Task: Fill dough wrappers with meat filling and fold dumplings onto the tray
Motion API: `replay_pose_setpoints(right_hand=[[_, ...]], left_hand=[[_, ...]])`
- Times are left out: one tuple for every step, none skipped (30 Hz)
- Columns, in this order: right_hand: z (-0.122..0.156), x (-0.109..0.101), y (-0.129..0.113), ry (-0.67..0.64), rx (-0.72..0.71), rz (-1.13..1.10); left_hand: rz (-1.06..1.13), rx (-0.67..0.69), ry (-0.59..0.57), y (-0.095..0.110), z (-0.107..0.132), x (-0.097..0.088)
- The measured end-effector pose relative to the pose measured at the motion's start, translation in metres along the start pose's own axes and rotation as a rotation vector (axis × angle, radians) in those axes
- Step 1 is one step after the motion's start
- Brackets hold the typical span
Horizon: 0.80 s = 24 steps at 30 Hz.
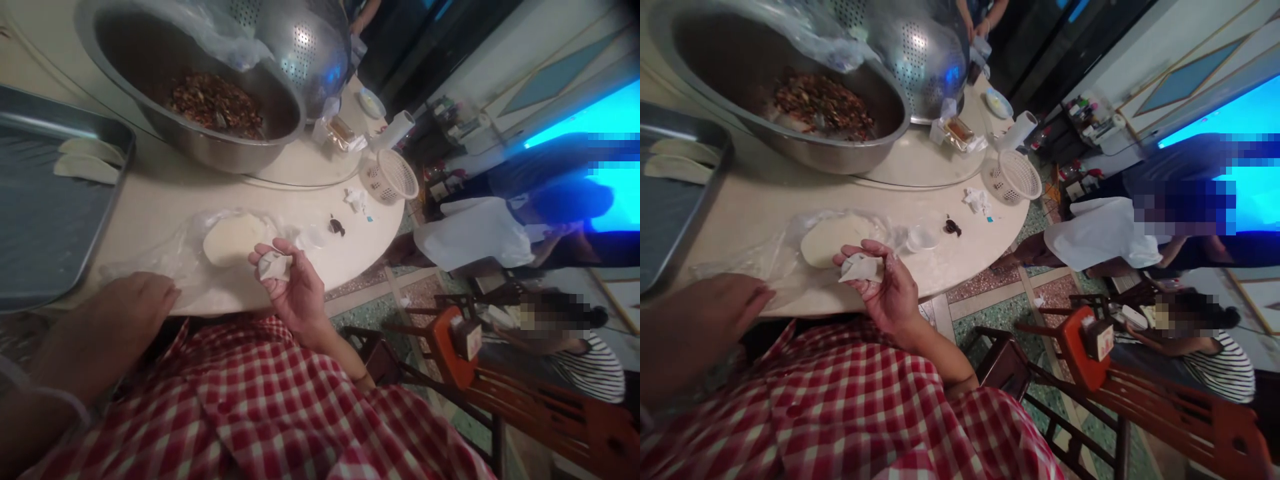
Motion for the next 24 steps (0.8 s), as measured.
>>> replay_pose_setpoints(right_hand=[[0.001, 0.001, 0.000, 0.003, -0.005, 0.017], [0.003, 0.002, 0.001, 0.002, -0.011, 0.033], [0.004, 0.003, 0.001, -0.003, -0.020, 0.046], [0.005, 0.005, 0.002, -0.011, -0.030, 0.054], [0.007, 0.007, 0.002, -0.023, -0.039, 0.058], [0.008, 0.009, 0.003, -0.035, -0.048, 0.059], [0.009, 0.011, 0.004, -0.043, -0.056, 0.061], [0.010, 0.012, 0.004, -0.045, -0.064, 0.069], [0.011, 0.012, 0.004, -0.041, -0.073, 0.083], [0.012, 0.013, 0.005, -0.035, -0.079, 0.100], [0.013, 0.013, 0.005, -0.030, -0.084, 0.119], [0.013, 0.013, 0.005, -0.026, -0.089, 0.133], [0.014, 0.012, 0.005, -0.023, -0.092, 0.140], [0.014, 0.012, 0.005, -0.023, -0.092, 0.141], [0.013, 0.012, 0.006, -0.021, -0.092, 0.136], [0.013, 0.012, 0.006, -0.019, -0.092, 0.128], [0.012, 0.011, 0.006, -0.018, -0.092, 0.118], [0.011, 0.011, 0.006, -0.017, -0.092, 0.104], [0.010, 0.011, 0.006, -0.019, -0.093, 0.089], [0.009, 0.010, 0.006, -0.019, -0.093, 0.076], [0.008, 0.010, 0.006, -0.017, -0.090, 0.066], [0.007, 0.009, 0.006, -0.012, -0.086, 0.062], [0.006, 0.008, 0.007, -0.005, -0.081, 0.062], [0.006, 0.007, 0.007, 0.003, -0.077, 0.066]], left_hand=[[-0.023, 0.031, -0.009, 0.006, -0.002, -0.003], [-0.054, 0.049, 0.013, 0.013, -0.005, -0.010], [-0.058, 0.058, 0.095, 0.021, -0.009, -0.022], [-0.015, 0.100, 0.213, 0.034, -0.012, -0.037], [0.042, 0.161, 0.254, 0.049, -0.016, -0.043], [0.073, 0.196, 0.280, 0.061, -0.021, -0.047], [0.090, 0.229, 0.297, 0.072, -0.025, -0.050], [0.099, 0.271, 0.288, 0.083, -0.030, -0.048], [0.108, 0.280, 0.300, 0.089, -0.034, -0.048], [0.114, 0.284, 0.304, 0.093, -0.037, -0.046], [0.118, 0.284, 0.311, 0.095, -0.040, -0.044], [0.121, 0.277, 0.321, 0.095, -0.042, -0.042], [0.122, 0.270, 0.329, 0.094, -0.043, -0.041], [0.127, 0.264, 0.341, 0.093, -0.044, -0.040], [0.137, 0.255, 0.347, 0.091, -0.044, -0.040], [0.152, 0.244, 0.352, 0.089, -0.044, -0.039], [0.170, 0.228, 0.351, 0.086, -0.045, -0.039], [0.194, 0.210, 0.345, 0.084, -0.045, -0.038], [0.224, 0.189, 0.332, 0.081, -0.045, -0.037], [0.257, 0.165, 0.318, 0.078, -0.046, -0.035], [0.292, 0.140, 0.304, 0.075, -0.046, -0.034], [0.326, 0.111, 0.292, 0.071, -0.047, -0.032], [0.357, 0.077, 0.281, 0.068, -0.047, -0.031], [0.379, 0.041, 0.273, 0.064, -0.047, -0.030]])
Point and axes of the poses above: each hand's wrist, its own z-axis away from the middle knuckle, its own x-axis out of the palm, y = z × x, the point moved 10 cm from there along -z, towards the middle knuckle, and after that the axes turned 10 degrees about x, right-handed, at the moved point
